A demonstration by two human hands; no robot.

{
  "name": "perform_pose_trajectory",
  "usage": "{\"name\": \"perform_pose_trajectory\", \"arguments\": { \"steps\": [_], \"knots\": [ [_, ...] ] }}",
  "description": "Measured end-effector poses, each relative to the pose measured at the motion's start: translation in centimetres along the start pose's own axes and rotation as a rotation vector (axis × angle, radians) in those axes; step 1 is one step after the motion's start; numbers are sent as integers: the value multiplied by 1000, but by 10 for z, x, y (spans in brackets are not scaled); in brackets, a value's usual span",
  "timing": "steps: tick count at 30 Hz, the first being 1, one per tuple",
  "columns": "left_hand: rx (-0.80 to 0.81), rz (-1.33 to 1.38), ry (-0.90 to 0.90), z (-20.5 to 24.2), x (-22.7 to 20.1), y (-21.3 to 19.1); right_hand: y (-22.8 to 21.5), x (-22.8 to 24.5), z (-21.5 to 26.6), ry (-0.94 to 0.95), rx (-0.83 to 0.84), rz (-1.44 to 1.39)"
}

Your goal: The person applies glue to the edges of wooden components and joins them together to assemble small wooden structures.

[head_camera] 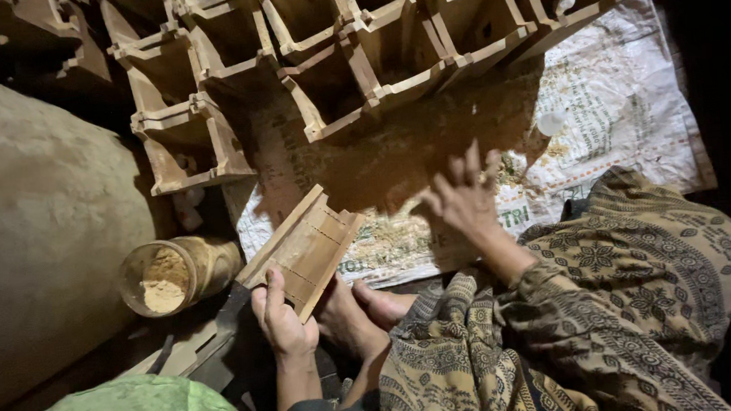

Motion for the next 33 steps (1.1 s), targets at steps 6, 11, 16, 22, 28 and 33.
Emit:
{"name": "perform_pose_trajectory", "arguments": {
  "steps": [6, 11, 16, 22, 28, 33],
  "knots": [
    [148, -30, -8, -6, 11, 14, 95, -102, 55, 173, 96, 27],
    [321, -114, 4, 15, -5, 59, 145, -117, 80, 160, 88, -27],
    [308, -177, 20, 26, -8, 70, 133, -107, 69, 167, 85, 38],
    [303, -190, 17, 25, -11, 68, 76, -83, 46, 119, 35, -138],
    [350, -154, 39, 3, 13, 50, 54, -79, 36, 200, 197, -92],
    [373, -122, 2, 3, 14, 52, 13, -43, 4, 402, 364, -1088]
  ]
}}
Point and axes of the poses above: each hand's wrist, its own z-axis away from the middle knuckle, its own y-axis out of the palm, x = y × z, the point moved 9 cm from there along -z, towards the middle knuckle, and after that the axes turned 3 degrees about x, right-handed, at the moved point
